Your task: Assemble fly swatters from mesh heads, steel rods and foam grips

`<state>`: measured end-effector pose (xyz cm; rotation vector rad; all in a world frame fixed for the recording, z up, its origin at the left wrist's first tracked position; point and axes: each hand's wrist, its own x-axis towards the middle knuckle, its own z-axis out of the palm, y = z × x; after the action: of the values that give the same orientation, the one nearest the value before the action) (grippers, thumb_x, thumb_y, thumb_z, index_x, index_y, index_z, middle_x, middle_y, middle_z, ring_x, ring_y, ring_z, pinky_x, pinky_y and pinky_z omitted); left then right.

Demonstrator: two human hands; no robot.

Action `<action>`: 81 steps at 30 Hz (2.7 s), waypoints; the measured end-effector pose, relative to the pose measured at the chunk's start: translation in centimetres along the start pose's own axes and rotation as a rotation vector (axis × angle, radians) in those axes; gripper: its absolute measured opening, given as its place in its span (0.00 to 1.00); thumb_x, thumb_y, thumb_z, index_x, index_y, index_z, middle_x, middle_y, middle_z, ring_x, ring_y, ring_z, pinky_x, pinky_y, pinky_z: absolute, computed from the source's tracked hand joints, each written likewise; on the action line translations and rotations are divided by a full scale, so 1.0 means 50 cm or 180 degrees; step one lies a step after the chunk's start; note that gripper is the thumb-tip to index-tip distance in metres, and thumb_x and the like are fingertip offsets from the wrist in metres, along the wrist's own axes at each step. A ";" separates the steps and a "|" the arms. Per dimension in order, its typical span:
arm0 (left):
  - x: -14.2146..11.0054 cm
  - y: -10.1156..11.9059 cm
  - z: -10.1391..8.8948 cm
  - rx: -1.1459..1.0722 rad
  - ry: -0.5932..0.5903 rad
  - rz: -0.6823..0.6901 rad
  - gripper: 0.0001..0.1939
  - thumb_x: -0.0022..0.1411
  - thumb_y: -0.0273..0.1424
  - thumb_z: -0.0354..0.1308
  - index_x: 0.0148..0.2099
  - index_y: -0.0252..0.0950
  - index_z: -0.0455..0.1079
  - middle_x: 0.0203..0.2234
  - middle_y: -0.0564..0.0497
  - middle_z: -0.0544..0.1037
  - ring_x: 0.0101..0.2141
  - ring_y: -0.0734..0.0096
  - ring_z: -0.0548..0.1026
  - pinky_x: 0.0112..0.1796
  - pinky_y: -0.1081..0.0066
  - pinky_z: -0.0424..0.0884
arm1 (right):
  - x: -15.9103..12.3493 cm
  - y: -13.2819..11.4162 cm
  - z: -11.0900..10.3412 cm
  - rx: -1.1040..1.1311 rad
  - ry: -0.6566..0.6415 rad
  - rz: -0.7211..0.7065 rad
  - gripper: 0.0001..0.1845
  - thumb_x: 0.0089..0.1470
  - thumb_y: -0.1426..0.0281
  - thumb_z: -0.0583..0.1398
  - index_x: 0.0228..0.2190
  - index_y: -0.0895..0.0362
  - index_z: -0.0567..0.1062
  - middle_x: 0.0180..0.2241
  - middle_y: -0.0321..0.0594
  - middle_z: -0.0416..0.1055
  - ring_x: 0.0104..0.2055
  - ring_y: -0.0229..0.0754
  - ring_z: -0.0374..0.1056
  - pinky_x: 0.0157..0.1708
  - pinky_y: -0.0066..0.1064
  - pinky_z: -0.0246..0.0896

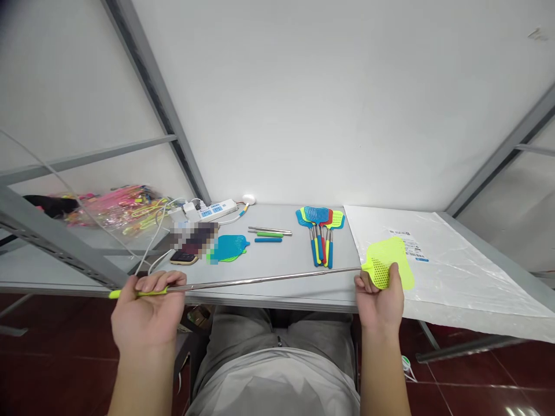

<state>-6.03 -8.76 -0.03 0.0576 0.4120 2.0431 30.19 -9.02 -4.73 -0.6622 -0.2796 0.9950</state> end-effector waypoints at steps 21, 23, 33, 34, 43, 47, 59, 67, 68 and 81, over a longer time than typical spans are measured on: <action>-0.083 -0.115 0.010 0.0482 -0.0167 0.0064 0.18 0.66 0.32 0.51 0.26 0.38 0.48 0.15 0.61 0.52 0.19 0.77 0.55 0.28 0.72 0.63 | -0.115 0.140 0.091 -0.0526 0.0169 -0.0302 0.14 0.54 0.59 0.65 0.37 0.53 0.69 0.30 0.29 0.61 0.21 0.28 0.50 0.17 0.24 0.48; -0.107 -0.125 0.019 0.0581 -0.0246 0.0140 0.18 0.66 0.33 0.51 0.26 0.38 0.49 0.16 0.60 0.53 0.20 0.76 0.56 0.30 0.72 0.64 | -0.115 0.149 0.089 -0.0508 0.0168 -0.0247 0.14 0.54 0.59 0.64 0.35 0.53 0.68 0.26 0.27 0.56 0.20 0.28 0.47 0.17 0.24 0.48; -0.066 -0.041 0.028 0.0802 -0.0451 0.0206 0.11 0.61 0.30 0.53 0.26 0.36 0.57 0.19 0.59 0.59 0.21 0.78 0.60 0.33 0.69 0.69 | -0.059 0.112 0.054 -0.0402 0.0144 -0.0072 0.15 0.50 0.64 0.67 0.30 0.55 0.66 0.24 0.25 0.53 0.18 0.28 0.47 0.15 0.23 0.47; -0.054 -0.030 0.025 0.0869 -0.0514 0.0194 0.10 0.60 0.30 0.53 0.27 0.36 0.59 0.19 0.59 0.60 0.22 0.77 0.61 0.33 0.69 0.70 | -0.052 0.097 0.050 -0.0385 0.0185 -0.0161 0.15 0.50 0.65 0.67 0.31 0.55 0.66 0.24 0.25 0.54 0.18 0.28 0.47 0.15 0.23 0.47; 0.001 -0.045 -0.022 0.2201 -0.0967 0.0258 0.14 0.65 0.38 0.51 0.30 0.37 0.68 0.32 0.48 0.79 0.46 0.61 0.75 0.49 0.57 0.70 | -0.046 0.048 0.046 -0.0374 0.0223 -0.0489 0.11 0.51 0.69 0.66 0.34 0.54 0.70 0.24 0.25 0.56 0.17 0.28 0.45 0.15 0.24 0.49; -0.018 -0.054 -0.019 0.2407 -0.1269 -0.0388 0.16 0.66 0.42 0.50 0.32 0.37 0.69 0.33 0.46 0.80 0.44 0.56 0.77 0.48 0.51 0.71 | -0.055 0.064 0.053 -0.0380 0.0201 -0.0402 0.10 0.52 0.68 0.66 0.34 0.54 0.70 0.26 0.27 0.58 0.18 0.28 0.47 0.15 0.24 0.49; -0.045 -0.040 -0.001 0.2591 -0.1233 0.0213 0.15 0.67 0.35 0.51 0.28 0.36 0.67 0.21 0.52 0.74 0.28 0.68 0.74 0.41 0.58 0.77 | -0.093 0.079 0.082 -0.0542 0.0130 -0.0422 0.10 0.54 0.65 0.66 0.35 0.53 0.70 0.26 0.26 0.53 0.19 0.28 0.46 0.16 0.24 0.49; -0.062 -0.076 -0.002 0.2573 -0.1282 0.0106 0.15 0.66 0.37 0.52 0.28 0.36 0.66 0.22 0.53 0.72 0.28 0.69 0.72 0.41 0.58 0.76 | -0.121 0.102 0.099 -0.0737 0.0149 -0.0476 0.14 0.53 0.60 0.66 0.38 0.52 0.69 0.32 0.29 0.61 0.20 0.27 0.51 0.16 0.24 0.51; -0.074 -0.090 -0.003 0.2594 -0.1379 -0.0011 0.16 0.66 0.38 0.53 0.28 0.36 0.66 0.23 0.52 0.73 0.29 0.68 0.73 0.41 0.58 0.75 | -0.129 0.112 0.103 -0.0811 0.0078 -0.0395 0.15 0.53 0.60 0.66 0.38 0.52 0.69 0.32 0.29 0.62 0.21 0.28 0.52 0.16 0.24 0.51; -0.095 -0.123 -0.015 0.4239 -0.2178 -0.0727 0.14 0.65 0.44 0.55 0.35 0.38 0.69 0.30 0.51 0.73 0.30 0.68 0.69 0.34 0.71 0.66 | -0.128 0.152 0.093 -0.0625 -0.0488 0.0412 0.15 0.56 0.59 0.63 0.31 0.52 0.64 0.20 0.22 0.41 0.20 0.32 0.37 0.18 0.24 0.50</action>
<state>1.33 -10.37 -2.04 1.3750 1.1677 1.0976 19.28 -9.80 -5.44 -0.7911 -0.4785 1.1541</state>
